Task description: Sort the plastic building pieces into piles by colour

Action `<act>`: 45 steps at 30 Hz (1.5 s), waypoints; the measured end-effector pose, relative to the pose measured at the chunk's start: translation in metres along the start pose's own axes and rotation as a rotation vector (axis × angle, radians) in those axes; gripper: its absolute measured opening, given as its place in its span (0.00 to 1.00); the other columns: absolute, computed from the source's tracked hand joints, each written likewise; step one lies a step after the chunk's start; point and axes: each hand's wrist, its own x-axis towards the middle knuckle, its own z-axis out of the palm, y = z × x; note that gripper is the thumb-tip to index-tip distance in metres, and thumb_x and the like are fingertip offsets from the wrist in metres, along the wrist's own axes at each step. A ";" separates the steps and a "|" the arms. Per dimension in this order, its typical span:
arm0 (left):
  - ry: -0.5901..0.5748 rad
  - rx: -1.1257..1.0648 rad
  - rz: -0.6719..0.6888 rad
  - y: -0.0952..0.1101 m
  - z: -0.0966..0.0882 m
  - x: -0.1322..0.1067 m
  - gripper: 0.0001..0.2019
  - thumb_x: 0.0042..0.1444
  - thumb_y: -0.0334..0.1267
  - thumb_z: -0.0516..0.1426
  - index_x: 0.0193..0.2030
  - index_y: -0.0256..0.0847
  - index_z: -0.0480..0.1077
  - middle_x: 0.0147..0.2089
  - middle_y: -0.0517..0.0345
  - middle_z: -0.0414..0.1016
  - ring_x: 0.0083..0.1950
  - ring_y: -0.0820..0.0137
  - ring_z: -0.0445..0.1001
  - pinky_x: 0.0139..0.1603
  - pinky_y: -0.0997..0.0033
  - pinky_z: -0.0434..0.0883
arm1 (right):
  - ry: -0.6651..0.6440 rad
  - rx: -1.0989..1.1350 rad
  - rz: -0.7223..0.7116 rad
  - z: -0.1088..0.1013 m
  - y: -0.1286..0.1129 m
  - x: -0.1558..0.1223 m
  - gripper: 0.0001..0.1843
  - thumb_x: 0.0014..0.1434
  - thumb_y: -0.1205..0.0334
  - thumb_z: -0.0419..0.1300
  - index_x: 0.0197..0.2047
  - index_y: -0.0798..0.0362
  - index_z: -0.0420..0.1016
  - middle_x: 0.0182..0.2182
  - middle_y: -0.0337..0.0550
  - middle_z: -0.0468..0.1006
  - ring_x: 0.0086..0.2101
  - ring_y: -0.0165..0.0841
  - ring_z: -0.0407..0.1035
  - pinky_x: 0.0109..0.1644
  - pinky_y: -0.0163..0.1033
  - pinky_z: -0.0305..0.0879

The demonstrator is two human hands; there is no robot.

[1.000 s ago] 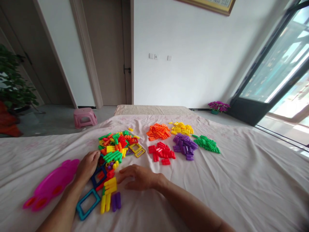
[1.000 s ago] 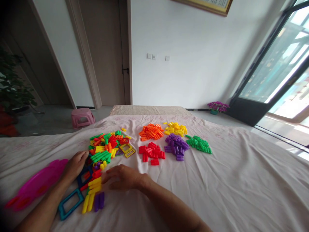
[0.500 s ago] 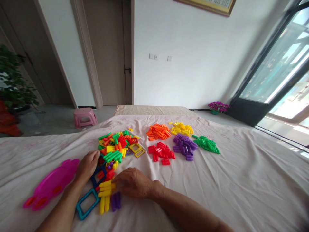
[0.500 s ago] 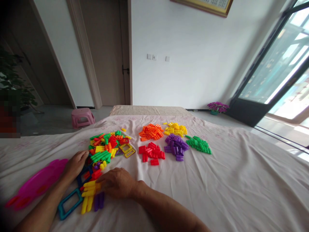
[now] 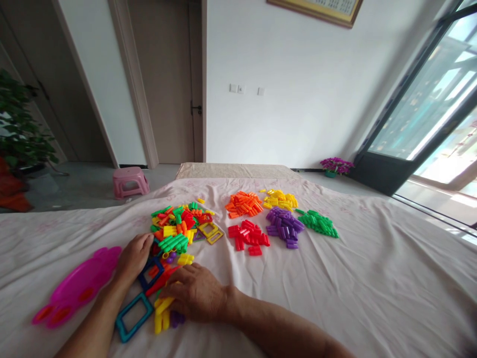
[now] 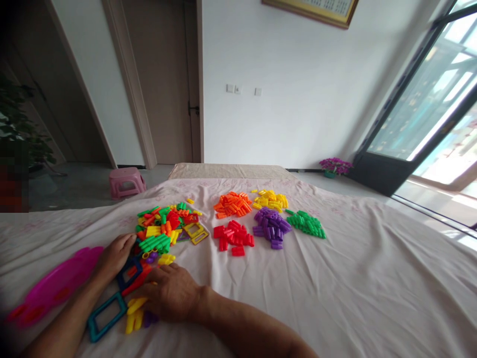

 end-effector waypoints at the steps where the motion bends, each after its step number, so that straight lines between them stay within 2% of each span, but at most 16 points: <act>1: -0.002 -0.001 0.001 0.000 0.000 0.000 0.22 0.61 0.50 0.44 0.46 0.41 0.74 0.51 0.49 0.79 0.52 0.62 0.76 0.52 0.68 0.69 | 0.005 0.011 0.010 0.000 0.001 0.000 0.18 0.67 0.48 0.52 0.55 0.44 0.71 0.51 0.41 0.74 0.48 0.34 0.68 0.55 0.40 0.61; 5: -0.010 -0.007 0.007 -0.001 0.001 0.000 0.23 0.62 0.50 0.43 0.46 0.41 0.73 0.52 0.47 0.78 0.54 0.62 0.75 0.54 0.67 0.68 | 0.046 0.095 0.086 -0.011 0.006 -0.003 0.16 0.66 0.52 0.54 0.52 0.48 0.73 0.48 0.43 0.76 0.46 0.33 0.69 0.54 0.37 0.63; 8: -0.014 -0.015 0.013 -0.003 0.001 0.001 0.22 0.62 0.50 0.43 0.46 0.41 0.73 0.51 0.47 0.78 0.54 0.63 0.75 0.55 0.67 0.68 | 0.158 0.189 0.189 -0.027 0.021 -0.005 0.13 0.65 0.56 0.57 0.50 0.50 0.74 0.45 0.44 0.77 0.44 0.33 0.70 0.50 0.35 0.65; 10: -0.009 -0.019 0.013 -0.004 0.002 0.002 0.21 0.61 0.50 0.43 0.45 0.42 0.73 0.51 0.47 0.79 0.54 0.63 0.75 0.56 0.66 0.68 | 0.283 0.254 0.299 -0.038 0.039 -0.008 0.12 0.63 0.57 0.59 0.48 0.51 0.75 0.42 0.45 0.77 0.40 0.31 0.71 0.45 0.34 0.67; 13: -0.005 -0.027 0.011 -0.007 0.004 0.003 0.21 0.61 0.50 0.44 0.45 0.42 0.72 0.51 0.47 0.79 0.54 0.63 0.75 0.56 0.66 0.68 | 0.480 0.317 0.552 -0.054 0.078 -0.019 0.12 0.59 0.57 0.61 0.43 0.54 0.77 0.37 0.44 0.76 0.33 0.30 0.70 0.38 0.34 0.67; 15: -0.004 -0.031 0.008 -0.009 0.005 0.003 0.21 0.61 0.50 0.44 0.45 0.42 0.72 0.50 0.47 0.79 0.53 0.62 0.76 0.55 0.66 0.69 | 0.586 0.378 0.716 -0.065 0.107 -0.032 0.13 0.58 0.55 0.60 0.41 0.56 0.77 0.32 0.43 0.76 0.31 0.31 0.70 0.35 0.34 0.67; 17: 0.000 -0.035 0.005 -0.010 0.006 0.003 0.20 0.61 0.50 0.45 0.44 0.42 0.72 0.50 0.48 0.79 0.52 0.62 0.76 0.53 0.66 0.69 | 0.706 0.494 0.819 -0.075 0.135 -0.048 0.16 0.56 0.53 0.59 0.40 0.58 0.76 0.29 0.42 0.76 0.29 0.31 0.70 0.34 0.35 0.67; 21: -0.002 -0.046 0.004 -0.012 0.007 0.003 0.20 0.60 0.50 0.45 0.44 0.42 0.72 0.49 0.48 0.80 0.52 0.62 0.77 0.53 0.66 0.70 | 1.013 0.692 0.911 -0.102 0.182 -0.078 0.18 0.47 0.52 0.62 0.36 0.59 0.74 0.27 0.41 0.75 0.30 0.32 0.71 0.36 0.37 0.70; 25: -0.021 -0.056 -0.015 -0.013 0.008 0.004 0.22 0.60 0.51 0.44 0.45 0.41 0.72 0.51 0.47 0.79 0.53 0.60 0.76 0.54 0.66 0.70 | 1.403 0.818 0.960 -0.132 0.215 -0.095 0.19 0.40 0.58 0.65 0.36 0.55 0.71 0.32 0.42 0.76 0.35 0.33 0.73 0.40 0.37 0.72; 28: -0.022 -0.059 -0.017 -0.013 0.007 0.005 0.22 0.60 0.51 0.45 0.45 0.40 0.72 0.51 0.47 0.79 0.53 0.61 0.76 0.55 0.66 0.69 | 1.513 0.822 0.972 -0.140 0.223 -0.097 0.23 0.39 0.62 0.63 0.43 0.53 0.69 0.39 0.43 0.75 0.39 0.32 0.74 0.43 0.37 0.73; 30: -0.024 -0.051 -0.017 -0.012 0.006 0.004 0.22 0.60 0.51 0.44 0.45 0.39 0.72 0.51 0.46 0.79 0.53 0.60 0.76 0.55 0.66 0.69 | 1.496 0.841 0.957 -0.133 0.218 -0.094 0.25 0.40 0.63 0.62 0.45 0.53 0.70 0.40 0.43 0.76 0.40 0.33 0.74 0.44 0.38 0.73; 32: -0.026 -0.041 -0.017 -0.010 0.005 0.004 0.22 0.60 0.51 0.44 0.46 0.39 0.72 0.51 0.46 0.79 0.53 0.60 0.76 0.55 0.66 0.69 | 1.389 0.864 0.937 -0.118 0.206 -0.087 0.24 0.40 0.62 0.62 0.45 0.54 0.72 0.39 0.44 0.77 0.37 0.33 0.74 0.44 0.40 0.73; 35: -0.029 -0.033 -0.012 -0.007 0.003 0.002 0.23 0.61 0.51 0.43 0.47 0.38 0.72 0.51 0.46 0.79 0.53 0.61 0.76 0.55 0.66 0.69 | 1.098 0.878 0.896 -0.089 0.178 -0.068 0.21 0.42 0.61 0.62 0.42 0.56 0.75 0.36 0.45 0.79 0.32 0.31 0.74 0.40 0.40 0.73; 38: -0.026 -0.024 -0.013 -0.005 0.002 0.001 0.24 0.62 0.51 0.42 0.47 0.37 0.72 0.51 0.46 0.78 0.53 0.61 0.75 0.54 0.66 0.69 | 0.785 0.891 0.765 -0.065 0.141 -0.043 0.17 0.46 0.60 0.62 0.41 0.56 0.76 0.35 0.43 0.80 0.33 0.31 0.74 0.40 0.38 0.71; 42: -0.020 -0.014 -0.010 -0.002 0.001 0.000 0.24 0.62 0.50 0.42 0.48 0.38 0.73 0.52 0.46 0.78 0.54 0.62 0.74 0.55 0.66 0.68 | 0.441 0.755 0.536 -0.054 0.089 -0.018 0.11 0.54 0.61 0.61 0.40 0.55 0.78 0.34 0.42 0.80 0.33 0.31 0.73 0.40 0.37 0.70; 45: -0.014 -0.012 -0.004 0.000 0.001 0.000 0.24 0.63 0.50 0.42 0.47 0.39 0.73 0.52 0.47 0.78 0.54 0.63 0.74 0.55 0.67 0.67 | 0.261 0.592 0.382 -0.051 0.059 -0.011 0.10 0.58 0.64 0.60 0.42 0.55 0.79 0.36 0.43 0.80 0.34 0.30 0.73 0.40 0.35 0.69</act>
